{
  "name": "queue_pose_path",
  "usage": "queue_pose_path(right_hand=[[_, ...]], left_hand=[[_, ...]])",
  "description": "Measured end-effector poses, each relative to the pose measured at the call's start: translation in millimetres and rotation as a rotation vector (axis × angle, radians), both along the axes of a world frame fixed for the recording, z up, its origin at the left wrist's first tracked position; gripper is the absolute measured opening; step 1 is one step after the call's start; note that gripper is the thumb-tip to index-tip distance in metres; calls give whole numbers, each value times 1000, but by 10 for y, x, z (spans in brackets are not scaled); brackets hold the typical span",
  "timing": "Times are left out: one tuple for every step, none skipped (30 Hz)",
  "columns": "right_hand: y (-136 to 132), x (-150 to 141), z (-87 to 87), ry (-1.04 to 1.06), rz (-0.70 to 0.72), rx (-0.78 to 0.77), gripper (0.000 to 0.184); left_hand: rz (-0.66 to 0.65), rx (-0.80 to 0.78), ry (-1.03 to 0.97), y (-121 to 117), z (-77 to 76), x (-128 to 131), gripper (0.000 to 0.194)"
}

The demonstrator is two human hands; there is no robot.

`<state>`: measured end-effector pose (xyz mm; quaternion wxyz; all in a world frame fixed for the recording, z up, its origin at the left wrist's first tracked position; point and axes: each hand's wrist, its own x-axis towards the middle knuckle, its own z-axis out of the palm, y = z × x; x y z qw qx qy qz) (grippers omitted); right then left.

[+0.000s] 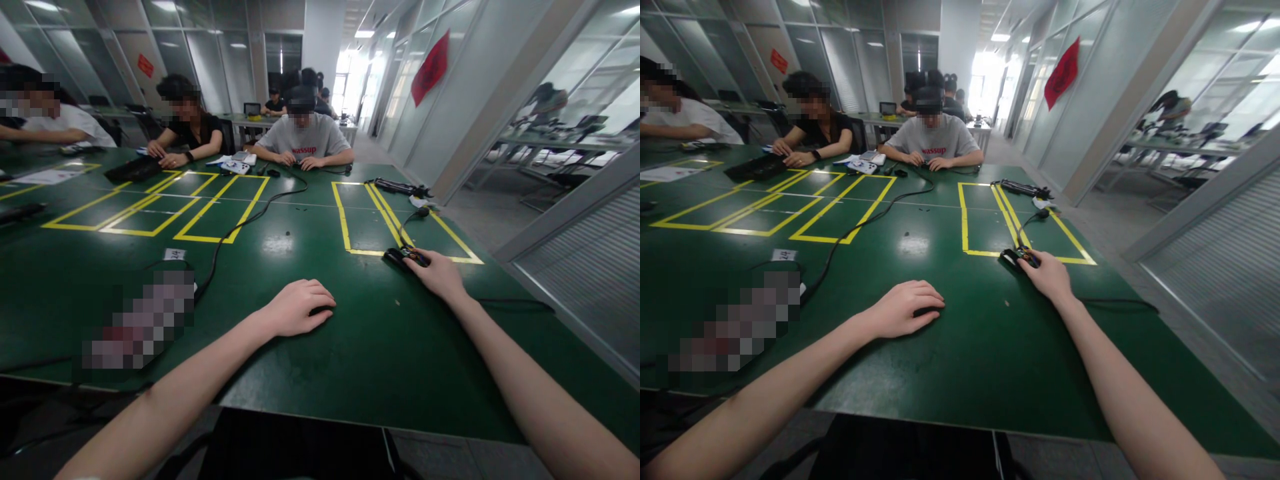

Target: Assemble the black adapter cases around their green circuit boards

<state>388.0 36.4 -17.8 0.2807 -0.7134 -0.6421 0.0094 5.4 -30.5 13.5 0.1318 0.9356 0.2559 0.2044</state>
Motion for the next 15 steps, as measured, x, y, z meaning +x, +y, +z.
queue_pose_path(right_hand=[[-33, -135, 20, -11, 51, -21, 46], [-76, -279, 40, -6, 140, -21, 45], [-133, -429, 62, 11, 251, -8, 43], [-205, -584, 85, 30, 375, -1, 42], [-289, -739, 108, 42, 503, -8, 41], [-384, -891, 131, 47, 636, -25, 41], [-486, -1036, 153, 52, 757, -39, 40], [-589, -1170, 173, 55, 868, -50, 40], [-685, -1286, 191, 51, 964, -60, 40], [-768, -1383, 206, 43, 1041, -70, 38], [-835, -1455, 218, 39, 1092, -84, 35], [-881, -1503, 225, 36, 1128, -91, 33], [-907, -1527, 229, 34, 1146, -90, 33], [-916, -1531, 228, 36, 1151, -84, 33], [-912, -1518, 226, 40, 1149, -70, 34]], left_hand=[[11, 16, -1, 11, 1, -4, 21], [27, 34, -10, 22, 4, -12, 22], [46, 51, -28, 33, 10, -22, 23], [63, 68, -55, 41, 20, -33, 24], [78, 84, -89, 45, 32, -46, 25], [88, 97, -123, 44, 46, -59, 26], [88, 103, -149, 39, 62, -70, 28], [77, 101, -163, 29, 76, -77, 30], [56, 88, -158, 15, 90, -82, 32], [26, 67, -134, 0, 101, -83, 32], [0, 42, -103, -15, 110, -81, 34], [-16, 18, -71, -28, 116, -77, 37], [-26, -2, -44, -39, 121, -74, 40], [-28, -16, -22, -47, 125, -71, 44], [-27, -22, -5, -51, 130, -71, 47]])
